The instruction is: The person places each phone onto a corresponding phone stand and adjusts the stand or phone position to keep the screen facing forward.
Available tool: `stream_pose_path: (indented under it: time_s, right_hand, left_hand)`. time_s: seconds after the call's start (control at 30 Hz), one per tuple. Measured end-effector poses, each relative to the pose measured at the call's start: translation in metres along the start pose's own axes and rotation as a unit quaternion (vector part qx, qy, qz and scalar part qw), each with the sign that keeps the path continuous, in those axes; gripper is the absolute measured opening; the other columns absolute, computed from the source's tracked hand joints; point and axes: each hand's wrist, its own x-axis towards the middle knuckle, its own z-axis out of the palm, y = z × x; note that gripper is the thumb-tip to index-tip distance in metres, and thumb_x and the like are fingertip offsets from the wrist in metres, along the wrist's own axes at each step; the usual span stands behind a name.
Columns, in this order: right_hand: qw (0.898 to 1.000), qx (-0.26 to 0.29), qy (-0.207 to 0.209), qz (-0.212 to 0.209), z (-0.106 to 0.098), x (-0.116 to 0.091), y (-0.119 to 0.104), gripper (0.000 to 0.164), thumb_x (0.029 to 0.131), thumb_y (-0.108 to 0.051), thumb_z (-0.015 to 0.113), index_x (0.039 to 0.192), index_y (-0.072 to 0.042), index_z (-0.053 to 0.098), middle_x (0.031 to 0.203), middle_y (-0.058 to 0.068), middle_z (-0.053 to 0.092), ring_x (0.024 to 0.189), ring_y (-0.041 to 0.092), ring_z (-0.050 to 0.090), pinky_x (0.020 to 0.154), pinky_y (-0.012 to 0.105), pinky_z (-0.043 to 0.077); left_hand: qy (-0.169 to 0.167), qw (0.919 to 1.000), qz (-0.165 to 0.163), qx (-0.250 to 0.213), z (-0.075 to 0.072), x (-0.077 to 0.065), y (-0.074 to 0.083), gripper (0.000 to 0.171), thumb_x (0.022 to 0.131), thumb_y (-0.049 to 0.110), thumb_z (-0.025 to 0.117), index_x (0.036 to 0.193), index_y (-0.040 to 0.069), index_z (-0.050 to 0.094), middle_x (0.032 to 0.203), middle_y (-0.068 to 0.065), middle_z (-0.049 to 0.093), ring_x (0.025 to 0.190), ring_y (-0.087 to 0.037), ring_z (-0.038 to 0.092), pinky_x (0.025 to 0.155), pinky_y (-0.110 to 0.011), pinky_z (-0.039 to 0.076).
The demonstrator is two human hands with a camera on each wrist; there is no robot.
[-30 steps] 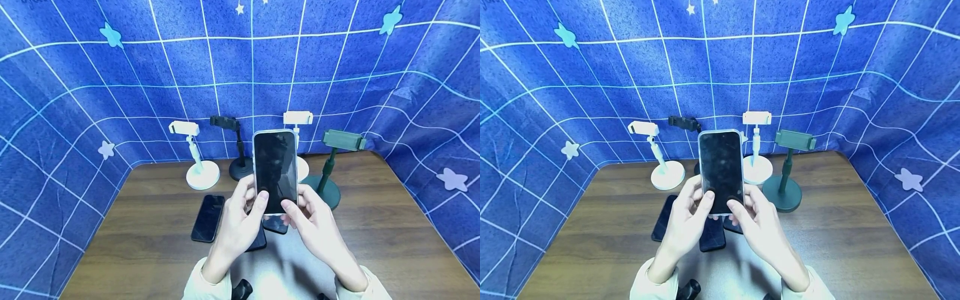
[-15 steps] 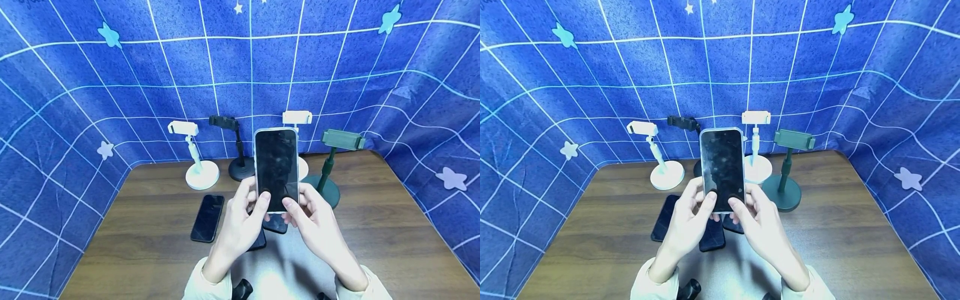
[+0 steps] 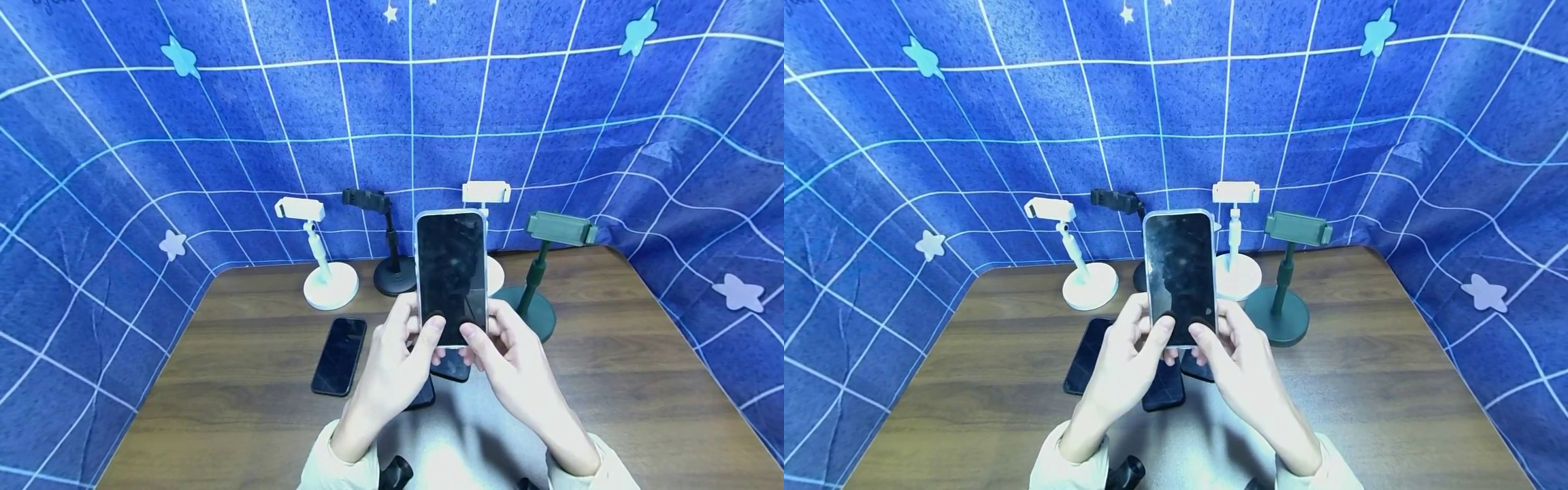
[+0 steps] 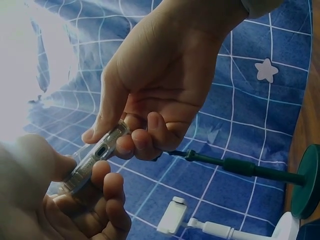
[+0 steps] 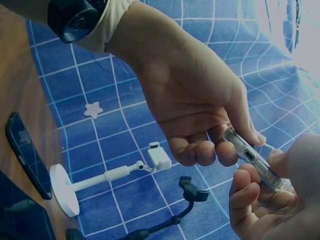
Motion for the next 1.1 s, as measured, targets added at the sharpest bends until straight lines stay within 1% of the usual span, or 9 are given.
stream_pose_path:
  time_s: [0.17, 0.3, 0.4, 0.5, 0.6, 0.67, 0.73, 0.9, 1.1]
  right_hand:
    - [1.0, -0.002, -0.001, -0.006, 0.0, 0.001, 0.001, 0.01, 0.103, -0.012, 0.061, 0.113, -0.011, 0.061, 0.062, -0.001, 0.058, 0.061, 0.013, 0.063, 0.055, 0.029, 0.051]
    - [1.0, 0.001, 0.0, -0.004, 0.0, 0.002, 0.001, 0.011, 0.103, -0.012, 0.063, 0.113, -0.012, 0.061, 0.064, -0.002, 0.062, 0.059, 0.014, 0.064, 0.054, 0.03, 0.052]
    - [1.0, 0.001, -0.002, 0.006, -0.001, 0.001, 0.0, 0.013, 0.102, -0.014, 0.065, 0.114, -0.014, 0.062, 0.066, -0.003, 0.065, 0.059, 0.015, 0.064, 0.052, 0.03, 0.049]
    - [1.0, -0.015, -0.004, 0.003, -0.003, 0.001, 0.0, 0.015, 0.101, -0.015, 0.067, 0.115, -0.017, 0.062, 0.069, -0.004, 0.067, 0.057, 0.012, 0.061, 0.048, 0.029, 0.045]
    - [0.999, -0.029, -0.005, -0.016, -0.006, 0.002, 0.0, 0.019, 0.1, -0.013, 0.068, 0.117, -0.019, 0.064, 0.074, -0.004, 0.07, 0.059, 0.01, 0.062, 0.048, 0.027, 0.043]
    - [0.999, -0.036, 0.004, -0.029, -0.008, 0.002, 0.001, 0.022, 0.099, -0.011, 0.069, 0.118, -0.019, 0.065, 0.078, -0.003, 0.071, 0.06, 0.008, 0.062, 0.05, 0.025, 0.044]
    - [0.999, -0.029, 0.012, -0.036, -0.009, 0.002, 0.002, 0.026, 0.098, -0.007, 0.069, 0.121, -0.016, 0.064, 0.081, -0.002, 0.071, 0.065, 0.008, 0.064, 0.054, 0.024, 0.047]
    - [0.998, -0.029, 0.041, -0.046, -0.015, 0.005, 0.003, 0.037, 0.095, -0.001, 0.07, 0.13, -0.009, 0.058, 0.082, -0.003, 0.068, 0.065, 0.008, 0.061, 0.061, 0.021, 0.05]
    - [0.996, -0.026, 0.073, -0.039, -0.025, 0.007, 0.003, 0.043, 0.096, 0.001, 0.068, 0.136, -0.012, 0.057, 0.086, -0.009, 0.071, 0.063, 0.01, 0.065, 0.062, 0.02, 0.053]
  left_hand:
    - [0.001, 1.0, -0.005, 0.004, 0.0, 0.001, 0.0, 0.019, 0.107, 0.019, 0.057, 0.124, 0.01, 0.054, 0.073, -0.006, 0.073, 0.059, -0.01, 0.066, 0.058, -0.03, 0.058]
    - [-0.001, 0.9999, -0.012, 0.006, -0.001, 0.001, 0.0, 0.02, 0.107, 0.019, 0.057, 0.124, 0.01, 0.054, 0.073, -0.007, 0.073, 0.058, -0.015, 0.068, 0.058, -0.031, 0.058]
    - [-0.002, 0.9998, -0.017, 0.004, -0.001, 0.002, 0.0, 0.021, 0.107, 0.02, 0.057, 0.125, 0.01, 0.054, 0.075, -0.007, 0.074, 0.058, -0.016, 0.068, 0.058, -0.032, 0.059]
    - [-0.001, 0.9998, -0.017, 0.009, -0.002, 0.002, -0.001, 0.021, 0.107, 0.021, 0.057, 0.125, 0.011, 0.054, 0.075, -0.007, 0.074, 0.057, -0.011, 0.067, 0.058, -0.032, 0.058]
    - [0.003, 0.9998, -0.012, 0.018, -0.003, 0.002, -0.002, 0.02, 0.107, 0.02, 0.057, 0.125, 0.011, 0.055, 0.075, -0.006, 0.074, 0.057, -0.007, 0.067, 0.058, -0.03, 0.058]
    - [0.004, 0.9997, -0.008, 0.023, -0.004, 0.002, -0.003, 0.02, 0.106, 0.02, 0.057, 0.125, 0.012, 0.055, 0.075, -0.006, 0.074, 0.058, -0.005, 0.067, 0.058, -0.029, 0.058]
    - [0.003, 0.9996, -0.006, 0.027, -0.004, 0.002, -0.004, 0.021, 0.106, 0.02, 0.057, 0.125, 0.013, 0.055, 0.076, -0.006, 0.075, 0.058, -0.005, 0.067, 0.059, -0.029, 0.059]
    - [-0.006, 0.9993, -0.003, 0.036, -0.003, 0.001, -0.005, 0.023, 0.106, 0.023, 0.057, 0.128, 0.014, 0.057, 0.081, -0.004, 0.076, 0.061, -0.005, 0.068, 0.062, -0.029, 0.06]
    - [-0.014, 0.9983, -0.008, 0.056, -0.001, 0.001, -0.006, 0.025, 0.106, 0.023, 0.058, 0.129, 0.015, 0.058, 0.081, -0.002, 0.076, 0.062, -0.004, 0.068, 0.063, -0.027, 0.059]
